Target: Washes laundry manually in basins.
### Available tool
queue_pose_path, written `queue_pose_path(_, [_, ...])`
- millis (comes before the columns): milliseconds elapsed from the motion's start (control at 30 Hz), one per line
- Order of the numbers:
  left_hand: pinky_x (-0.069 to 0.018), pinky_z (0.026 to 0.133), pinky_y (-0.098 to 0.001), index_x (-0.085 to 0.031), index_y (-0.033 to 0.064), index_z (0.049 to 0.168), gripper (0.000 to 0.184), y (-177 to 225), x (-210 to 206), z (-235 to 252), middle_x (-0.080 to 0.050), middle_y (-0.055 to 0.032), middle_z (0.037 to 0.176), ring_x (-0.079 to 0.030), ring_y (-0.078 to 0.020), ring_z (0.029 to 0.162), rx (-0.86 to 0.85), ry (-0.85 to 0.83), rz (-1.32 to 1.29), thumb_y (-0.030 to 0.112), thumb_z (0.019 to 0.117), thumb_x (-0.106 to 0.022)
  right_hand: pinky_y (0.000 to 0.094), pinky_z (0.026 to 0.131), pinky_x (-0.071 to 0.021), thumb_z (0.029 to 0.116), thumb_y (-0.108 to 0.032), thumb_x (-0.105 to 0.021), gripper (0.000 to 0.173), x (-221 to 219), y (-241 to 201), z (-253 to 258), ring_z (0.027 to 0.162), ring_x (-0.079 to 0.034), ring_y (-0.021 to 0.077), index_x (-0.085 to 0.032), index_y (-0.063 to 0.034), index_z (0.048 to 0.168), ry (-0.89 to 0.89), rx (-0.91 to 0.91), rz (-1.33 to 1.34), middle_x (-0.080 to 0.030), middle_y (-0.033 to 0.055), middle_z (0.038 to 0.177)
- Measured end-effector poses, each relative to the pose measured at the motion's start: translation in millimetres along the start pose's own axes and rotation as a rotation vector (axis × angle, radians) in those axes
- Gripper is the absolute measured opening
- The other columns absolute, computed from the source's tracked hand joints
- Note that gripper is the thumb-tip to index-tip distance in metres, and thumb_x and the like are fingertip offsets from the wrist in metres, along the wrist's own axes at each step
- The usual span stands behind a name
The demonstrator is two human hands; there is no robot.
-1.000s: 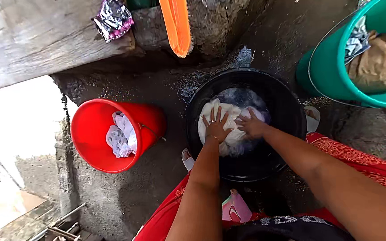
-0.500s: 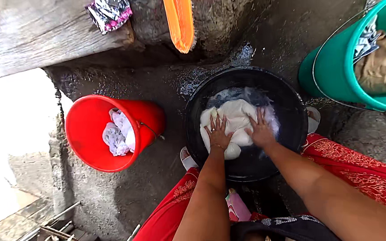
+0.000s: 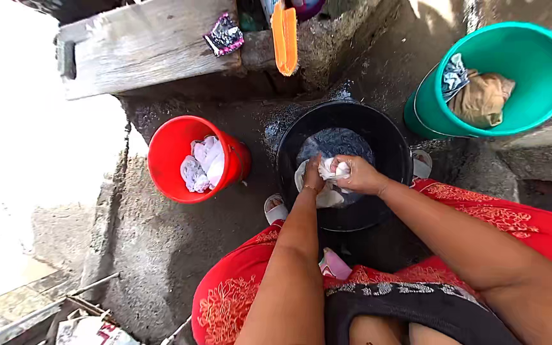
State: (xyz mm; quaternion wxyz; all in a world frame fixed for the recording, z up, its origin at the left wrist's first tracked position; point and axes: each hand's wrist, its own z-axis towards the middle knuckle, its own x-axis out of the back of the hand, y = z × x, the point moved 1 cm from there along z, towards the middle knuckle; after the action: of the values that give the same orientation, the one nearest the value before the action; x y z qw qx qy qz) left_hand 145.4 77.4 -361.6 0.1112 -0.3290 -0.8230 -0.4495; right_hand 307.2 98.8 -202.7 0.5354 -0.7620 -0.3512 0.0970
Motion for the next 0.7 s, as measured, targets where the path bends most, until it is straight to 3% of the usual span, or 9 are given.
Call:
queue_pose_path(100, [-0.0229, 0.125, -0.0578, -0.051, -0.0022, 0.147, 0.064, 4, 5, -17, -0.038, -0.0272, 0.159, -0.032, -0.0432, 0.15, -0.006, -0.036, 0.089, 0.015, 0.0905, -0.076, 0.0223, 0.06, -0.0526, 0.0723, 0.002, -0.068, 0.019, 18, -85, -50, 0.07, -0.062, 0.0035, -0.066, -0.0074, 0.089, 0.084, 0.345, 0.182, -0.067, -0.0019, 0.082])
queue_pose_path(167, [-0.0284, 0.122, -0.057, -0.062, -0.0014, 0.136, 0.048, 6, 10, -32, -0.055, -0.0246, 0.146, -0.044, -0.0415, 0.143, -0.02, -0.06, 0.154, 0.017, 0.0938, -0.073, 0.0169, 0.067, -0.0557, 0.074, 0.002, -0.067, 0.021, 34, -129, -83, 0.078, -0.064, -0.0003, -0.067, -0.0111, 0.091, 0.147, 0.583, 0.248, -0.068, -0.0061, 0.089])
queue_pose_path(233, [-0.0442, 0.111, -0.059, -0.063, -0.0037, 0.131, 0.041, 12, 16, -47, -0.064, -0.0265, 0.132, -0.06, -0.0414, 0.127, 0.025, -0.053, 0.056, 0.011, 0.0935, -0.072, 0.0172, 0.076, -0.0576, 0.0776, 0.0, -0.07, 0.025, 52, -156, -108, 0.088, -0.066, -0.0004, -0.069, -0.0152, 0.097, 0.2, 0.79, 0.298, -0.069, -0.0096, 0.096])
queue_pose_path(333, [-0.0501, 0.102, -0.0568, -0.062, -0.0061, 0.13, 0.04, 40, 40, -69, -0.066, -0.0275, 0.124, -0.064, -0.0384, 0.116, 0.003, -0.139, -0.188, 0.003, 0.0921, -0.069, 0.0157, 0.08, -0.0569, 0.0814, -0.004, -0.069, 0.03, 77, -171, -125, 0.092, -0.066, -0.0019, -0.068, -0.0161, 0.109, 0.282, 0.953, 0.185, -0.07, -0.0134, 0.103])
queue_pose_path(433, [-0.0569, 0.091, -0.0506, -0.061, -0.0078, 0.124, 0.051, 66, 76, -76, -0.069, -0.0236, 0.111, -0.068, -0.0299, 0.101, -0.217, -0.253, -0.343, -0.002, 0.0764, -0.076, 0.0153, 0.074, -0.0571, 0.0832, -0.015, -0.073, 0.025, 93, -156, -119, 0.085, -0.064, -0.0047, -0.066, -0.013, 0.108, 0.302, 0.663, -0.14, -0.068, -0.0112, 0.097])
queue_pose_path(467, [-0.0575, 0.088, -0.0481, -0.06, -0.008, 0.119, 0.049, 77, 92, -78, -0.069, -0.021, 0.104, -0.068, -0.0266, 0.096, -0.283, -0.276, -0.335, -0.001, 0.0746, -0.078, 0.0207, 0.071, -0.0579, 0.0819, -0.018, -0.076, 0.027, 94, -143, -107, 0.08, -0.065, -0.0009, -0.068, -0.012, 0.107, 0.286, 0.51, -0.231, -0.069, -0.0065, 0.093])
queue_pose_path(533, [-0.0575, 0.084, -0.0442, -0.059, -0.0065, 0.115, 0.044, 96, 118, -81, -0.069, -0.0172, 0.098, -0.068, -0.0225, 0.09, -0.336, -0.26, -0.274, 0.003, 0.0772, -0.079, 0.0436, 0.074, -0.0562, 0.0835, -0.013, -0.079, 0.027, 93, -102, -74, 0.079, -0.066, 0.0177, -0.071, -0.0065, 0.108, 0.186, 0.258, -0.336, -0.07, 0.0082, 0.09])
queue_pose_path(633, [-0.0529, 0.098, -0.0526, -0.058, -0.0069, 0.126, 0.047, 97, 127, -61, -0.067, -0.0257, 0.115, -0.066, -0.0349, 0.107, -0.221, -0.096, -0.069, 0.007, 0.0862, -0.079, 0.0637, 0.087, -0.0513, 0.0883, -0.005, -0.075, 0.03, 85, -19, -19, 0.096, -0.067, 0.0383, -0.071, -0.0033, 0.118, 0.047, -0.065, -0.452, -0.07, 0.0214, 0.101])
queue_pose_path(700, [-0.0478, 0.104, -0.0592, -0.055, -0.004, 0.137, 0.056, 87, 113, -37, -0.059, -0.0316, 0.13, -0.06, -0.0444, 0.12, -0.07, -0.021, 0.088, 0.011, 0.0888, -0.078, 0.0677, 0.096, -0.048, 0.0902, -0.011, -0.075, 0.035, 79, 39, 13, 0.109, -0.065, 0.0451, -0.069, 0.0002, 0.123, 0.02, -0.214, -0.519, -0.069, 0.0268, 0.113])
